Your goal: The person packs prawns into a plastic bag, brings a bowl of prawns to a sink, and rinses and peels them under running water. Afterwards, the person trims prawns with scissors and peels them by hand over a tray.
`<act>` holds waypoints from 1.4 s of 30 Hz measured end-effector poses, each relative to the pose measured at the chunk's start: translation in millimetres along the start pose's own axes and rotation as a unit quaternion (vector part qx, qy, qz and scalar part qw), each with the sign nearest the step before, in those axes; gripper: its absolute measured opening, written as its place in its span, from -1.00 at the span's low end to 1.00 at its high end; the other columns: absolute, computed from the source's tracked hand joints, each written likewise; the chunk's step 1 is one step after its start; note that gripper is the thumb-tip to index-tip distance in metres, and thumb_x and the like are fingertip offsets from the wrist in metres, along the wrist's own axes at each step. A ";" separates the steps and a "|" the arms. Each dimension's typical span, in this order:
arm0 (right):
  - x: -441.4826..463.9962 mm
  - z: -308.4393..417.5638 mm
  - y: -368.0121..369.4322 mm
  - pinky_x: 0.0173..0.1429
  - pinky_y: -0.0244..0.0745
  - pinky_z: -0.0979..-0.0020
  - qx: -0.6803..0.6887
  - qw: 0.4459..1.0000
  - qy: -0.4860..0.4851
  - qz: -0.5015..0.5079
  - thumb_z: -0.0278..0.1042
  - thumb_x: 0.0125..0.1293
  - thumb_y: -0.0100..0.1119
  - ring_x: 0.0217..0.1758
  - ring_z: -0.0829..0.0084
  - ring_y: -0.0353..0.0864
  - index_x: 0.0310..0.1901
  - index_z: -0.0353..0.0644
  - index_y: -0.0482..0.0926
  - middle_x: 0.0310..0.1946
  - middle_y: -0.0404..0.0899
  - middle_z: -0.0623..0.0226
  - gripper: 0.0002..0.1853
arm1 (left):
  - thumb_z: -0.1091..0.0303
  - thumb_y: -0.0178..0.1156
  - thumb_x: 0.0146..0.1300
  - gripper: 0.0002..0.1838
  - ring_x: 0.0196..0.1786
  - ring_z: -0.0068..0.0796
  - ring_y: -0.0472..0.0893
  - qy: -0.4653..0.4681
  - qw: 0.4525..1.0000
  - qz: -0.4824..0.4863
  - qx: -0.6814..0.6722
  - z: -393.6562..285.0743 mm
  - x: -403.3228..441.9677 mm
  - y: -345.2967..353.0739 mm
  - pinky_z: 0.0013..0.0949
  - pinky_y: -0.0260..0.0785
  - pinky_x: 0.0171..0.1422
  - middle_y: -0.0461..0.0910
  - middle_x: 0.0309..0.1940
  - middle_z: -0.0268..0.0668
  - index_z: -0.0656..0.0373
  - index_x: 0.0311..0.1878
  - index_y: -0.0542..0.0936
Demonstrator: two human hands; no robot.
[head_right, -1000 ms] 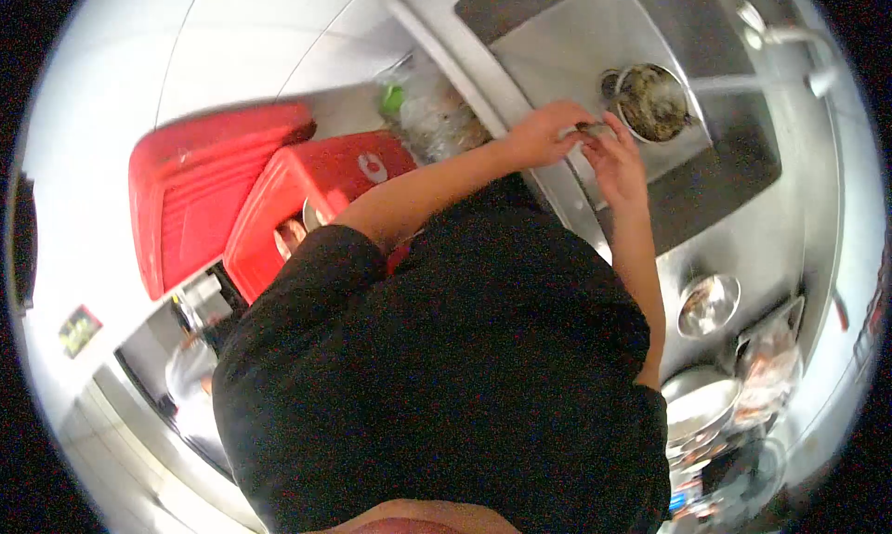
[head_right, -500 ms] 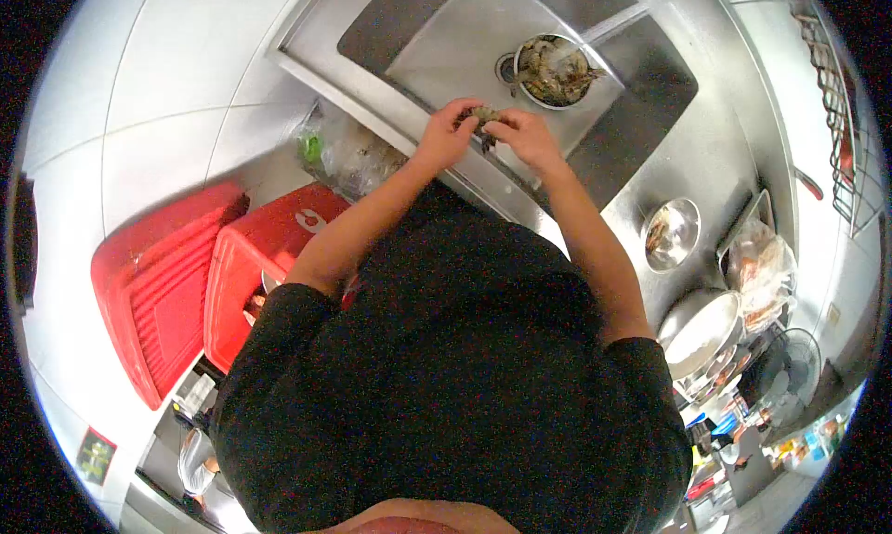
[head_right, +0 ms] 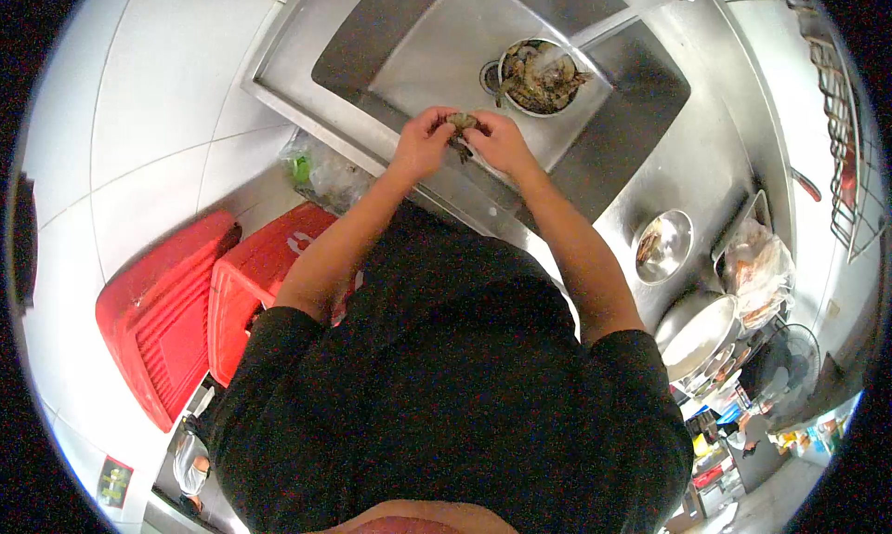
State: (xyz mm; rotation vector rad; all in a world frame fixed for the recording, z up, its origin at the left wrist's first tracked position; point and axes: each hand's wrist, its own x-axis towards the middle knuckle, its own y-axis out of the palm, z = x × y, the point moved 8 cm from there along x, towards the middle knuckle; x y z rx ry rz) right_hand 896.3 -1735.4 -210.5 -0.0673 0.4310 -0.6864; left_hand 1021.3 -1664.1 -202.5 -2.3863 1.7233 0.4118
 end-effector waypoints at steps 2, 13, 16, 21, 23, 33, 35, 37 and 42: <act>18.1 -1.7 4.7 -0.13 0.48 0.50 0.009 0.999 0.000 0.031 -0.44 0.27 0.14 -0.26 0.60 0.56 -0.04 -0.29 0.59 -0.32 0.62 0.38 -0.76 | 0.52 0.08 0.31 -0.77 -0.26 -0.59 0.59 -0.016 1.000 -0.014 -0.015 3.3 8.1 -10.6 -0.46 0.47 -0.10 0.64 -0.29 -0.31 0.30 0.02 0.55; 74.9 46.7 -4.8 -0.16 0.51 0.39 -0.205 0.943 -0.249 0.080 -0.50 0.19 0.13 -0.28 0.50 0.64 -0.15 -0.20 0.66 -0.35 0.65 0.25 -0.79 | 0.51 0.04 0.35 -0.75 -0.22 -0.62 0.58 -0.149 0.980 -0.017 -0.133 4.2 30.5 -30.1 -0.48 0.47 -0.11 0.63 -0.23 -0.36 0.27 0.06 0.55; 114.5 -0.5 -36.1 -0.09 0.54 0.29 -0.221 0.961 -0.146 0.077 -0.39 0.19 0.12 -0.24 0.20 0.66 -0.15 -0.17 0.66 -0.27 0.68 0.14 -0.78 | 0.51 0.02 0.35 -0.74 -0.19 -0.61 0.59 -0.170 0.978 -0.021 -0.123 8.8 34.6 -30.2 -0.48 0.47 -0.07 0.63 -0.20 -0.36 0.27 0.06 0.54; 197.5 -112.4 -150.4 -0.01 0.55 0.20 -0.281 0.955 0.037 -0.088 -0.31 0.17 0.16 -0.13 0.11 0.66 -0.11 -0.04 0.66 -0.24 0.64 0.10 -0.75 | 0.52 0.03 0.34 -0.73 -0.19 -0.58 0.58 -0.059 0.996 -0.055 0.045 -14.3 32.9 -45.9 -0.48 0.44 -0.05 0.63 -0.21 -0.32 0.28 0.07 0.54; 220.1 -137.3 -161.7 0.03 0.55 0.14 -0.361 0.929 0.032 -0.082 -0.30 0.12 0.19 -0.09 0.07 0.65 -0.03 -0.01 0.63 -0.15 0.61 0.07 -0.67 | 0.52 0.04 0.34 -0.73 -0.19 -0.57 0.58 -0.042 0.993 -0.085 0.071 -20.9 25.0 -54.9 -0.48 0.42 -0.05 0.62 -0.23 -0.31 0.28 0.08 0.54; 268.0 -175.4 -119.2 0.07 0.56 0.10 -0.635 0.757 -0.061 0.143 -0.33 0.06 0.19 0.00 0.04 0.61 -0.06 -0.17 0.56 -0.03 0.52 0.07 -0.64 | 0.56 0.05 0.34 -0.72 -0.09 -0.59 0.53 -0.015 0.977 -0.199 0.080 -22.2 -13.2 -88.5 -0.51 0.38 -0.01 0.57 -0.12 -0.30 0.27 0.10 0.53; 270.5 -172.1 -121.5 0.05 0.53 0.10 -0.638 0.755 -0.092 0.121 -0.35 0.11 0.10 -0.05 0.04 0.60 -0.21 -0.21 0.57 -0.14 0.54 0.08 -0.78 | 0.56 0.05 0.35 -0.71 -0.07 -0.60 0.51 -0.018 0.975 -0.203 0.090 -24.7 -16.7 -89.8 -0.52 0.37 0.01 0.56 -0.10 -0.31 0.27 0.12 0.52; 271.7 -174.2 -125.9 0.03 0.54 0.09 -0.630 0.764 -0.088 0.103 -0.33 0.12 0.10 -0.07 0.04 0.61 -0.20 -0.20 0.57 -0.13 0.54 0.07 -0.77 | 0.55 0.05 0.36 -0.70 -0.06 -0.61 0.51 -0.018 0.974 -0.207 0.087 -27.8 -17.9 -89.8 -0.52 0.36 0.02 0.56 -0.10 -0.33 0.27 0.14 0.51; 281.9 -184.4 -153.8 0.01 0.55 0.10 -0.561 0.825 -0.010 -0.065 -0.28 0.14 0.11 -0.09 0.03 0.63 -0.20 -0.20 0.60 -0.14 0.62 0.08 -0.76 | 0.54 0.04 0.38 -0.69 -0.07 -0.60 0.54 -0.059 0.971 -0.222 0.069 -31.2 -23.1 -98.0 -0.52 0.37 0.05 0.57 -0.10 -0.36 0.25 0.17 0.49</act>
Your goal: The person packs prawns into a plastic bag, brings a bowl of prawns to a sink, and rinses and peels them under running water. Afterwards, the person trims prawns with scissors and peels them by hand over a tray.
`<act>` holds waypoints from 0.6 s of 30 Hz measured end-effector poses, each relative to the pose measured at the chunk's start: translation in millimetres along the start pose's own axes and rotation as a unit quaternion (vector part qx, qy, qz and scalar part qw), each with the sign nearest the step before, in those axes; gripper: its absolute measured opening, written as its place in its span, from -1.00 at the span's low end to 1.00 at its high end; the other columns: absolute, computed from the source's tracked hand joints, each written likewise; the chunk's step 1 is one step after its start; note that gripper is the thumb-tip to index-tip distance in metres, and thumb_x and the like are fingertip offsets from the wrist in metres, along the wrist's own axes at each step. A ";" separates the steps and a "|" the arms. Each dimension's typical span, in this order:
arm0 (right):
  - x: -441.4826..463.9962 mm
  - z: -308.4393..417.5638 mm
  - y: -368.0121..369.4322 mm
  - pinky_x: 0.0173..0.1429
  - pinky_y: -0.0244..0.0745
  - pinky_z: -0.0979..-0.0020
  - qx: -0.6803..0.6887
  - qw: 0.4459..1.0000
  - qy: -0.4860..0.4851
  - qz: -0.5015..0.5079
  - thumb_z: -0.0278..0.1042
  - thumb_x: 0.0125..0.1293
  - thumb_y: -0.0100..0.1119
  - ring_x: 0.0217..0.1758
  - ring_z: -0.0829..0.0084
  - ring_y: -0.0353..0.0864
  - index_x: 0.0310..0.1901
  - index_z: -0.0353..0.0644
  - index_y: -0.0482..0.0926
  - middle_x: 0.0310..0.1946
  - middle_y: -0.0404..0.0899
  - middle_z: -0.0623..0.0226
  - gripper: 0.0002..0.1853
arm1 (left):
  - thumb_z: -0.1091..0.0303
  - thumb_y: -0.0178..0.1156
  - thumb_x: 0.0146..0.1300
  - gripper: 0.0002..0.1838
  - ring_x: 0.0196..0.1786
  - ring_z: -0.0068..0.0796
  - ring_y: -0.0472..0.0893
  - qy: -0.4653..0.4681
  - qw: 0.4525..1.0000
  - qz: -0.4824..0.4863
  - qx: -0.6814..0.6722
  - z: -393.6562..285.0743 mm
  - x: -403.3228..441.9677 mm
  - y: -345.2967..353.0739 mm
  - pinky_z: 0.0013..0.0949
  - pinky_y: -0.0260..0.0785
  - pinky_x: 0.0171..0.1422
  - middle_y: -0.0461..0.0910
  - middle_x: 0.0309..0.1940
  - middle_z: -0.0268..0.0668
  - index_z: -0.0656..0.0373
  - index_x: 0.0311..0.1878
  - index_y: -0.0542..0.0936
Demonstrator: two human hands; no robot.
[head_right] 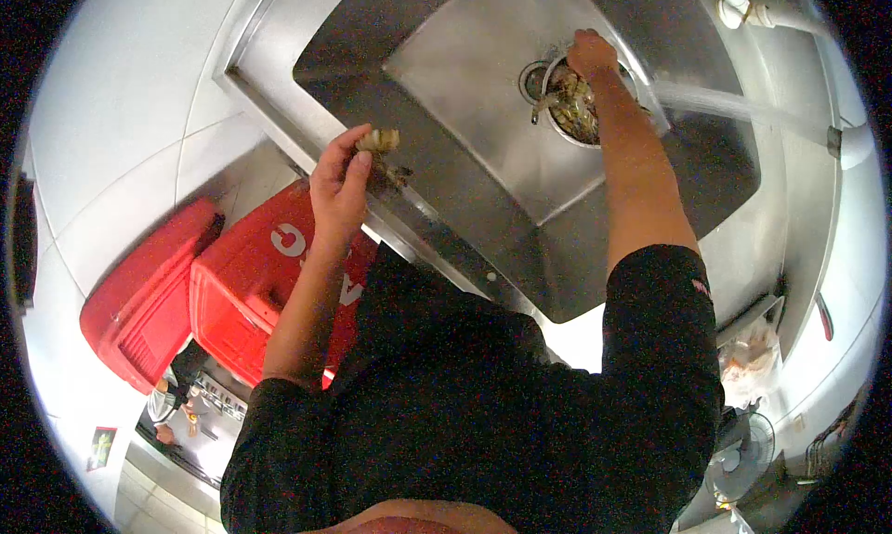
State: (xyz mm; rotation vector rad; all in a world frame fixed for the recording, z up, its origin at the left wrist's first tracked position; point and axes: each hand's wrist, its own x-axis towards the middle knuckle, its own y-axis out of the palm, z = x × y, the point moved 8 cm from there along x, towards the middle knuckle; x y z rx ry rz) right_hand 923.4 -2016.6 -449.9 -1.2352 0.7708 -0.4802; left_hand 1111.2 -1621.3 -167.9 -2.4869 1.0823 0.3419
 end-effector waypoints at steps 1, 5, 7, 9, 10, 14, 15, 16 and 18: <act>0.0 -11.4 -0.4 0.04 0.54 0.10 0.046 0.998 0.046 0.003 -0.27 0.15 0.12 -0.05 0.05 0.63 -0.16 -0.19 0.61 -0.10 0.63 0.11 -0.73 | 0.54 0.04 0.38 -0.69 -0.07 -0.60 0.55 0.000 0.999 -0.007 -0.036 -0.3 -1.1 -3.3 -0.51 0.38 0.05 0.58 -0.10 -0.36 0.25 0.17 0.49; -23.8 -12.1 -32.3 -0.07 0.51 0.25 0.327 0.931 0.123 -0.101 -0.18 0.20 0.20 -0.21 0.25 0.65 -0.12 -0.17 0.62 -0.32 0.68 0.24 -0.70 | 0.52 0.03 0.38 -0.69 -0.08 -0.57 0.57 -0.010 0.986 -0.042 -0.158 7.0 -2.4 -20.6 -0.47 0.41 0.06 0.60 -0.07 -0.31 0.29 0.16 0.49; -42.3 23.5 -75.0 -0.15 0.48 0.35 0.472 0.866 0.122 -0.110 -0.21 0.22 0.21 -0.29 0.39 0.61 -0.14 -0.16 0.62 -0.41 0.65 0.33 -0.75 | 0.50 0.03 0.38 -0.69 -0.09 -0.55 0.58 -0.009 0.981 -0.066 -0.180 10.8 -1.9 -41.4 -0.44 0.42 0.04 0.61 -0.09 -0.29 0.31 0.15 0.49; -81.5 80.3 -124.5 -0.23 0.43 0.46 0.619 0.775 0.073 -0.103 -0.29 0.25 0.21 -0.34 0.54 0.54 -0.16 -0.14 0.62 -0.47 0.60 0.43 -0.82 | 0.49 0.04 0.38 -0.70 -0.14 -0.56 0.58 -0.001 0.971 -0.103 -0.218 11.0 -6.5 -66.6 -0.45 0.44 -0.03 0.61 -0.14 -0.30 0.30 0.15 0.50; -100.2 115.4 -150.3 -0.25 0.42 0.48 0.647 0.756 0.042 -0.091 -0.33 0.25 0.20 -0.35 0.57 0.52 -0.17 -0.13 0.62 -0.46 0.58 0.46 -0.84 | 0.49 0.04 0.38 -0.70 -0.15 -0.57 0.58 0.002 0.964 -0.123 -0.236 9.7 -8.5 -82.4 -0.45 0.45 -0.06 0.62 -0.15 -0.30 0.29 0.14 0.50; -198.2 261.4 -266.4 -0.27 0.41 0.49 0.646 0.754 -0.099 -0.065 -0.47 0.27 0.15 -0.35 0.60 0.51 -0.20 -0.12 0.60 -0.36 0.58 0.49 -0.90 | 0.49 0.05 0.37 -0.73 -0.18 -0.57 0.58 0.050 0.947 -0.184 -0.258 -7.9 -29.1 -145.2 -0.45 0.47 -0.11 0.63 -0.14 -0.29 0.27 0.10 0.52; -219.9 297.5 -287.8 -0.26 0.42 0.48 0.632 0.754 -0.166 -0.072 -0.47 0.27 0.14 -0.35 0.55 0.53 -0.22 -0.12 0.60 -0.35 0.58 0.46 -0.91 | 0.49 0.05 0.37 -0.74 -0.18 -0.57 0.58 0.059 0.944 -0.199 -0.258 -9.1 -36.5 -161.0 -0.45 0.47 -0.12 0.63 -0.14 -0.29 0.27 0.10 0.52; -239.6 330.4 -306.9 -0.25 0.42 0.47 0.614 0.751 -0.230 -0.080 -0.47 0.27 0.12 -0.35 0.50 0.55 -0.23 -0.13 0.59 -0.33 0.59 0.44 -0.92 | 0.49 0.06 0.37 -0.74 -0.18 -0.57 0.59 0.068 0.940 -0.212 -0.258 -9.6 -44.1 -176.2 -0.45 0.47 -0.12 0.63 -0.14 -0.29 0.27 0.09 0.52; -272.2 394.2 -308.2 -0.17 0.48 0.38 0.589 0.732 -0.336 -0.067 -0.44 0.22 0.15 -0.27 0.32 0.60 -0.26 -0.16 0.56 -0.30 0.61 0.31 -0.93 | 0.46 0.03 0.40 -0.72 -0.12 -0.51 0.60 0.068 0.944 -0.227 -0.228 -6.5 -63.2 -204.0 -0.41 0.47 -0.10 0.64 -0.10 -0.26 0.26 0.12 0.50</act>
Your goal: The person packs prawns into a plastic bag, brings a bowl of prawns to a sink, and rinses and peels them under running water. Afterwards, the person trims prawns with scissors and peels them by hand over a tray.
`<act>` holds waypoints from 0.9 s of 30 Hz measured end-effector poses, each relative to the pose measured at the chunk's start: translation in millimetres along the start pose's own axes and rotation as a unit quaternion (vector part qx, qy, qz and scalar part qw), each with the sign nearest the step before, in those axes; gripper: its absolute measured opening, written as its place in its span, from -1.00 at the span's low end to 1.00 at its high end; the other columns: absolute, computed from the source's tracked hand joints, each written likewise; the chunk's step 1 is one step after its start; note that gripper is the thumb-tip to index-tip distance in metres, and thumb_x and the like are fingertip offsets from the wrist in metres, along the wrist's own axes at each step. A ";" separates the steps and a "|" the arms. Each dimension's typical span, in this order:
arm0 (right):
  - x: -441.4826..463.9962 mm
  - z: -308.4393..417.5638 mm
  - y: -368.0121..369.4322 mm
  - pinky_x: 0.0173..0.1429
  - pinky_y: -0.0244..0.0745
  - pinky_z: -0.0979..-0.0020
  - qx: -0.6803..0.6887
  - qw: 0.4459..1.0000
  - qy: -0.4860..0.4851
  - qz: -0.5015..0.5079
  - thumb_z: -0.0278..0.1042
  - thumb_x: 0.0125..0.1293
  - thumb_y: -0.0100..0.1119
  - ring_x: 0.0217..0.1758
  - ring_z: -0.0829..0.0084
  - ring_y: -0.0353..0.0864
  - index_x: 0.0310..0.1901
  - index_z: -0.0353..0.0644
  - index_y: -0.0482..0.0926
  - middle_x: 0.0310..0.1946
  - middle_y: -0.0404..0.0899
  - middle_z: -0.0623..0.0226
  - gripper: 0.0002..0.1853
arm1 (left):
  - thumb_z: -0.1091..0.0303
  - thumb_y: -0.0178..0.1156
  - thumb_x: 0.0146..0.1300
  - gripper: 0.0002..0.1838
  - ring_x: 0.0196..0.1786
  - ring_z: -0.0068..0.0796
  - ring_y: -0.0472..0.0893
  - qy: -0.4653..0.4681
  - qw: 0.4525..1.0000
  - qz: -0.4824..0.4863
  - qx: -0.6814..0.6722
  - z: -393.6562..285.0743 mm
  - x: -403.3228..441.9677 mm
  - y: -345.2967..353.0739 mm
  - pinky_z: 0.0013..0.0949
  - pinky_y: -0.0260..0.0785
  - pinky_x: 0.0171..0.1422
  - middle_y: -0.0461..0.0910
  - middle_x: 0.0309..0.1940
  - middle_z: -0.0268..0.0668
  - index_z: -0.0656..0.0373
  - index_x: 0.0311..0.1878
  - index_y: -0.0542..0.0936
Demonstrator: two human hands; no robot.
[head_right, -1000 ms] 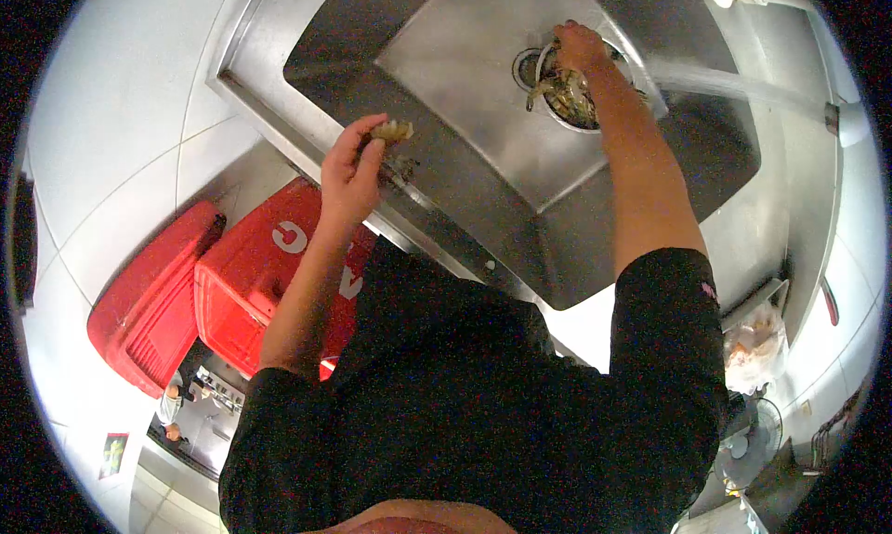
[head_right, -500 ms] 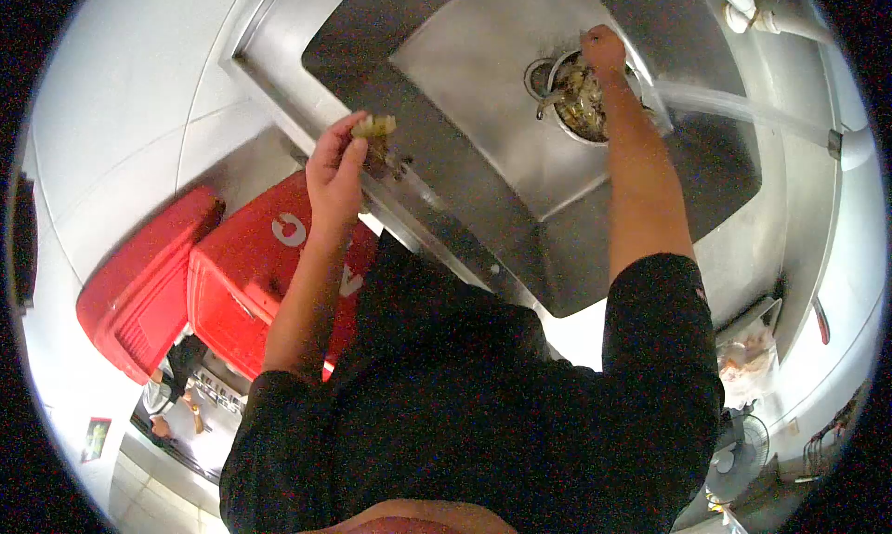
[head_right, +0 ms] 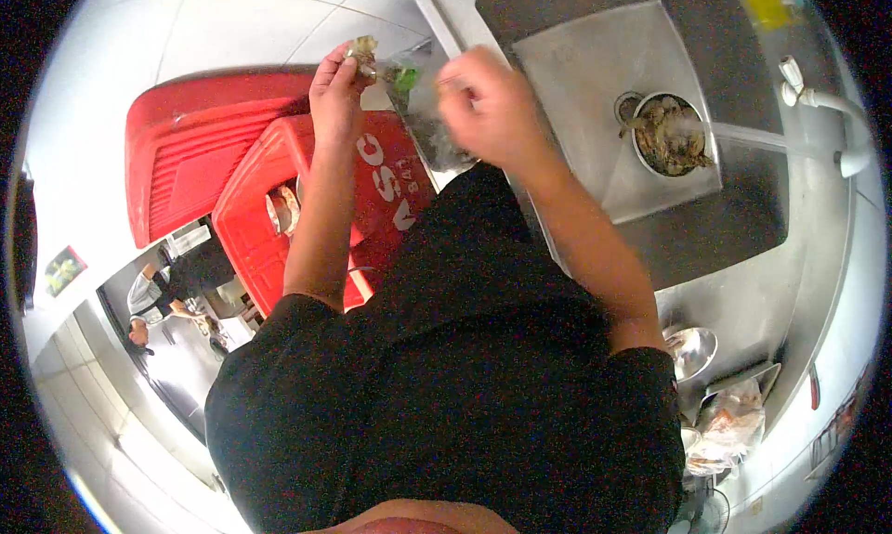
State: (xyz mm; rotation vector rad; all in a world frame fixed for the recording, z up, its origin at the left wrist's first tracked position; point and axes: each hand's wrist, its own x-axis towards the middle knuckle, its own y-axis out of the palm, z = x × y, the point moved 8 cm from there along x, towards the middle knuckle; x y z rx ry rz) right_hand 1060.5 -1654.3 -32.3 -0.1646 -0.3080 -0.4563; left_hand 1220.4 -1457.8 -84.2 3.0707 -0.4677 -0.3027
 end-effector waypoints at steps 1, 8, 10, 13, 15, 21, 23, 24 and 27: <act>-1.6 -2.0 31.5 -0.12 0.50 0.34 -0.059 0.996 0.018 0.068 -0.42 0.18 0.19 -0.22 0.25 0.61 -0.22 -0.17 0.58 -0.25 0.61 0.25 -0.87 | 0.46 0.03 0.39 -0.72 -0.12 -0.51 0.61 0.003 1.000 0.000 0.001 -7.3 -4.1 -8.4 -0.41 0.47 -0.10 0.64 -0.10 -0.26 0.26 0.13 0.51; -18.2 12.9 55.9 0.15 0.48 0.28 -0.195 0.978 -0.062 0.040 -0.44 0.13 0.24 0.07 0.16 0.57 0.05 -0.19 0.59 0.00 0.59 0.14 -0.61 | 0.49 0.06 0.35 -0.71 -0.17 -0.53 0.61 -0.007 0.998 0.027 0.055 -15.0 -29.1 -31.0 -0.46 0.45 -0.12 0.64 -0.13 -0.30 0.26 0.12 0.51; -8.9 39.9 37.3 0.15 0.49 0.26 -0.207 0.973 -0.088 0.052 -0.46 0.12 0.24 0.08 0.16 0.57 0.03 -0.20 0.60 0.02 0.59 0.16 -0.62 | 0.52 0.08 0.32 -0.70 -0.17 -0.54 0.60 -0.003 0.994 0.069 0.090 -10.4 -38.4 -14.3 -0.46 0.47 -0.10 0.64 -0.16 -0.30 0.27 0.12 0.51; -3.9 58.3 23.9 0.14 0.49 0.24 -0.261 0.953 -0.129 0.081 -0.48 0.11 0.24 0.07 0.16 0.58 0.01 -0.22 0.61 0.03 0.59 0.17 -0.64 | 0.52 0.13 0.25 -0.64 -0.16 -0.57 0.58 -0.033 0.978 0.166 0.122 3.9 -53.1 32.0 -0.44 0.44 -0.05 0.63 -0.15 -0.31 0.22 0.14 0.51; -7.0 56.7 24.8 0.09 0.51 0.21 -0.282 0.940 -0.154 0.114 -0.46 0.10 0.22 0.01 0.13 0.59 -0.01 -0.17 0.62 -0.01 0.60 0.18 -0.64 | 0.53 0.15 0.22 -0.62 -0.16 -0.59 0.57 0.007 0.966 0.228 0.122 1.9 -68.9 69.5 -0.45 0.44 -0.04 0.63 -0.16 -0.30 0.22 0.14 0.51; -31.7 43.5 -0.4 -0.17 0.47 0.06 -0.382 0.903 -0.053 0.187 -0.39 0.13 0.18 -0.22 0.02 0.58 -0.21 -0.16 0.56 -0.31 0.57 0.11 -0.82 | 0.55 0.16 0.15 -0.52 -0.21 -0.45 0.59 0.060 0.926 0.326 0.182 21.8 -96.7 128.6 -0.31 0.46 -0.09 0.62 -0.23 -0.18 0.20 0.20 0.45; -42.0 39.6 -8.4 -0.21 0.44 0.03 -0.418 0.887 -0.042 0.191 -0.39 0.15 0.17 -0.27 0.00 0.56 -0.31 -0.18 0.52 -0.37 0.55 0.10 -0.89 | 0.55 0.13 0.15 -0.52 -0.27 -0.39 0.60 0.082 0.919 0.330 0.200 23.4 -108.6 141.6 -0.28 0.46 -0.14 0.62 -0.30 -0.13 0.20 0.19 0.44; -47.6 33.0 -11.5 -0.22 0.43 0.03 -0.431 0.880 -0.031 0.195 -0.39 0.15 0.17 -0.28 0.00 0.56 -0.33 -0.19 0.50 -0.39 0.54 0.10 -0.90 | 0.56 0.12 0.15 -0.53 -0.28 -0.35 0.61 0.097 0.917 0.324 0.212 25.2 -113.4 145.4 -0.27 0.46 -0.16 0.62 -0.32 -0.12 0.20 0.19 0.44; -59.6 16.4 -17.3 -0.22 0.42 0.02 -0.464 0.864 -0.033 0.191 -0.41 0.17 0.15 -0.30 -0.01 0.55 -0.36 -0.21 0.50 -0.42 0.54 0.10 -0.92 | 0.56 0.10 0.15 -0.53 -0.28 -0.26 0.62 0.082 0.912 0.330 0.231 31.2 -121.0 150.4 -0.23 0.46 -0.16 0.62 -0.33 -0.08 0.19 0.19 0.44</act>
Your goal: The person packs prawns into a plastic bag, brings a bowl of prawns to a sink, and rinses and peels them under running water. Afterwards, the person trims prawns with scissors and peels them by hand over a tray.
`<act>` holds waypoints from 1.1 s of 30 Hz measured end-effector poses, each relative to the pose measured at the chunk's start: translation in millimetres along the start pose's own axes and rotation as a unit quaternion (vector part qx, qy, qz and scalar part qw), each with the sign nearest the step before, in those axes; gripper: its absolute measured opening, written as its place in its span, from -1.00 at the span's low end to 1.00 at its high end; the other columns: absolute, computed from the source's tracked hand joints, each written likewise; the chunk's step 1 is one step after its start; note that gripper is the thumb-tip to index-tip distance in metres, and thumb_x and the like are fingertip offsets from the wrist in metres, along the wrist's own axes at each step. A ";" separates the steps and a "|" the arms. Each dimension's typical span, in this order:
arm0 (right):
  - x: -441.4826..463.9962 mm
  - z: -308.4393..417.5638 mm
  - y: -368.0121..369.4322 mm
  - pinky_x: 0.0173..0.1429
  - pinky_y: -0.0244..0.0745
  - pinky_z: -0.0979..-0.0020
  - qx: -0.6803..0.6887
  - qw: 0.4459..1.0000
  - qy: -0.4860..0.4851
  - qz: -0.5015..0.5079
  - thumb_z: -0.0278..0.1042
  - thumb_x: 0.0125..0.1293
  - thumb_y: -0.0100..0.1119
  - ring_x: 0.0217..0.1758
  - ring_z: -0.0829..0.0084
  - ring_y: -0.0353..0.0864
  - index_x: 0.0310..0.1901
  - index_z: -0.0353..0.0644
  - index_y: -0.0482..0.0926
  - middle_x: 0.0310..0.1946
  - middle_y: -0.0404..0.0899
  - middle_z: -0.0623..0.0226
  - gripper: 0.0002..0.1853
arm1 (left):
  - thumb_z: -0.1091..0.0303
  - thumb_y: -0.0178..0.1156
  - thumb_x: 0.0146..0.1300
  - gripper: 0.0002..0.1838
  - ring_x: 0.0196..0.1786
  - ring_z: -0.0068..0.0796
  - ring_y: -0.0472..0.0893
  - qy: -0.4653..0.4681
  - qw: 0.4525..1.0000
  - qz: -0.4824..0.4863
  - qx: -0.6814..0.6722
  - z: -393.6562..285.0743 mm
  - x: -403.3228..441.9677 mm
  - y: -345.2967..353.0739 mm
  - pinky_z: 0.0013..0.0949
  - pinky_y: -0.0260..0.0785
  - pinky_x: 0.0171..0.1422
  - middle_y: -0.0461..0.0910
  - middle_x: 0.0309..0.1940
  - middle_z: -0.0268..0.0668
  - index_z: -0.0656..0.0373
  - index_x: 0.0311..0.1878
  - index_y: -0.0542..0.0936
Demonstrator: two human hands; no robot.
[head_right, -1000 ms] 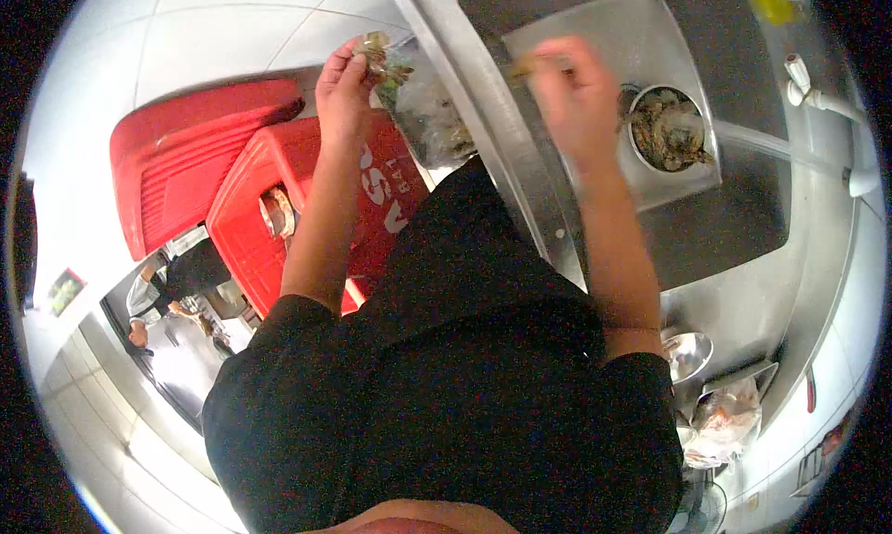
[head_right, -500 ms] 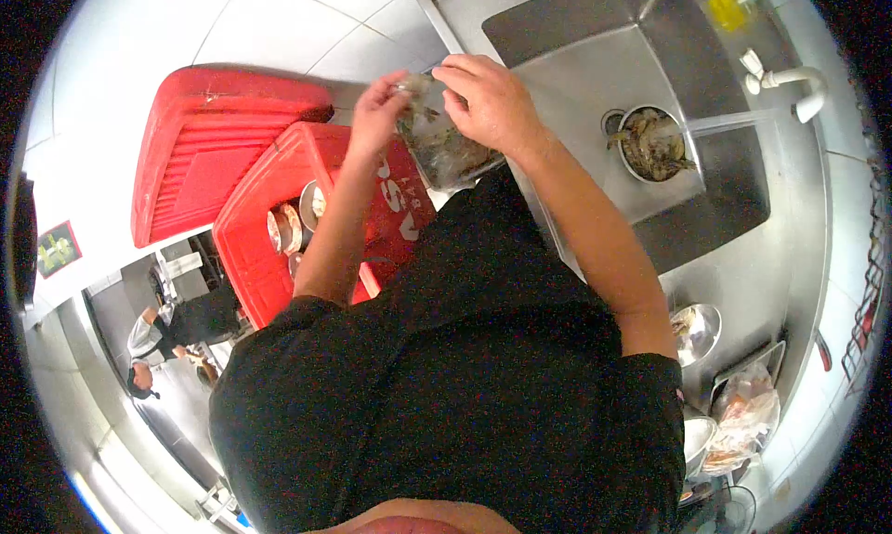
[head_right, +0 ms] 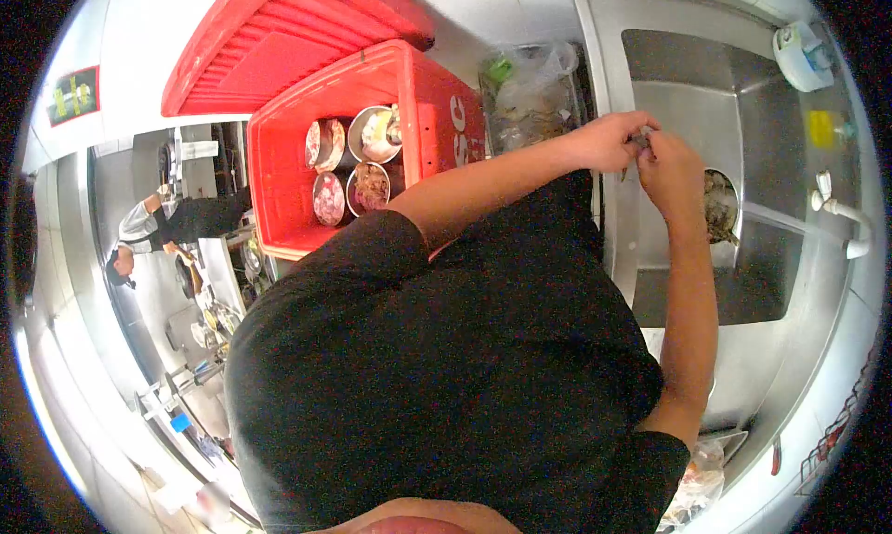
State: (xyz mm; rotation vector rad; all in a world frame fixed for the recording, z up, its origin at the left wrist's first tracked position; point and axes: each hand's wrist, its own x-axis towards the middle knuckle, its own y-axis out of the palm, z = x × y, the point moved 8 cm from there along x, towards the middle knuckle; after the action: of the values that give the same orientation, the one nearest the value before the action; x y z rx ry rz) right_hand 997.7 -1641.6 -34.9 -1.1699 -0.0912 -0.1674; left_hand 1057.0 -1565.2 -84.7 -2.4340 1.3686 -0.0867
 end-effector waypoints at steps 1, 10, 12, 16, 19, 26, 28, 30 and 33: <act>-4.7 -3.1 3.0 -0.22 0.43 0.02 -0.012 1.000 0.000 -0.005 -0.41 0.17 0.15 -0.30 -0.01 0.55 -0.36 -0.21 0.51 -0.43 0.54 0.09 -0.92 | 0.56 0.09 0.15 -0.53 -0.27 -0.22 0.63 -0.013 1.000 0.011 -0.003 2.1 0.6 5.7 -0.22 0.47 -0.15 0.62 -0.33 -0.07 0.19 0.19 0.44; -40.9 -32.4 17.5 -0.19 0.54 0.21 0.278 0.941 0.185 -0.058 -0.42 0.16 0.15 -0.32 0.08 0.66 -0.09 -0.30 0.61 -0.30 0.65 0.00 -0.72 | 0.52 0.12 0.15 -0.49 -0.34 -0.25 0.60 0.040 0.999 -0.013 0.018 8.5 -2.4 14.7 -0.17 0.44 -0.20 0.59 -0.36 -0.07 0.16 0.23 0.40; -46.8 -26.9 7.4 -0.22 0.54 0.20 0.204 0.957 0.189 -0.088 -0.40 0.13 0.16 -0.33 0.04 0.65 -0.07 -0.29 0.62 -0.33 0.64 -0.02 -0.69 | 0.50 0.13 0.23 -0.51 -0.36 -0.48 0.55 0.050 0.998 0.021 0.010 9.4 1.0 25.3 -0.31 0.43 -0.31 0.59 -0.39 -0.24 0.14 0.26 0.38; -57.3 -31.3 -4.5 -0.21 0.54 0.16 0.173 0.961 0.168 -0.135 -0.41 0.11 0.10 -0.30 -0.04 0.64 -0.11 -0.28 0.63 -0.33 0.61 -0.10 -0.70 | 0.57 0.12 0.21 -0.49 -0.33 -0.52 0.49 -0.020 0.997 0.065 -0.038 -19.4 -2.9 28.7 -0.36 0.39 -0.22 0.52 -0.38 -0.29 0.13 0.26 0.39; -70.3 -41.0 -5.4 -0.22 0.54 0.15 0.210 0.949 0.200 -0.120 -0.44 0.12 0.07 -0.31 -0.06 0.64 -0.11 -0.28 0.62 -0.33 0.61 -0.10 -0.70 | 0.57 0.06 0.22 -0.52 -0.25 -0.29 0.62 0.007 0.997 0.077 -0.020 -19.6 2.8 40.9 -0.28 0.45 -0.11 0.60 -0.35 -0.11 0.16 0.25 0.40; -110.9 -81.3 10.8 -0.26 0.56 0.32 0.419 0.843 0.277 -0.193 -0.44 0.24 0.12 -0.43 0.23 0.65 -0.04 -0.24 0.63 -0.40 0.67 0.15 -0.73 | 0.59 0.06 0.22 -0.49 -0.29 -0.31 0.60 0.036 0.991 0.131 0.010 -44.6 18.2 59.5 -0.31 0.43 -0.14 0.60 -0.37 -0.15 0.19 0.28 0.38; -108.5 -60.9 -26.0 -0.23 0.56 0.31 0.305 0.899 0.203 -0.239 -0.41 0.25 0.16 -0.38 0.22 0.66 -0.05 -0.22 0.63 -0.37 0.67 0.15 -0.75 | 0.61 0.05 0.23 -0.47 -0.30 -0.45 0.55 0.029 0.988 0.150 0.020 -48.9 22.3 70.0 -0.38 0.40 -0.15 0.56 -0.39 -0.24 0.12 0.30 0.37; -109.0 -49.2 -45.9 -0.19 0.56 0.28 0.190 0.939 0.146 -0.245 -0.36 0.26 0.21 -0.32 0.20 0.65 -0.07 -0.18 0.64 -0.30 0.67 0.15 -0.78 | 0.63 0.04 0.23 -0.45 -0.29 -0.51 0.53 0.023 0.985 0.172 0.024 -55.3 25.5 81.0 -0.42 0.38 -0.15 0.55 -0.39 -0.28 0.08 0.31 0.36; -120.3 -65.2 -43.0 -0.19 0.55 0.29 0.149 0.936 0.153 -0.280 -0.38 0.31 0.16 -0.34 0.22 0.65 -0.08 -0.19 0.61 -0.32 0.66 0.13 -0.80 | 0.63 0.03 0.24 -0.44 -0.25 -0.51 0.55 0.033 0.978 0.204 0.022 -66.9 30.5 94.7 -0.44 0.38 -0.10 0.58 -0.34 -0.27 0.07 0.33 0.35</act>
State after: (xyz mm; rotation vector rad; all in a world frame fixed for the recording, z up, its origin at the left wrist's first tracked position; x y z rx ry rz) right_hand 870.6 -1708.0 -40.2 -0.7775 -0.1687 -0.8113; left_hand 981.1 -1653.6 -56.4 -2.0825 1.8447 -0.0953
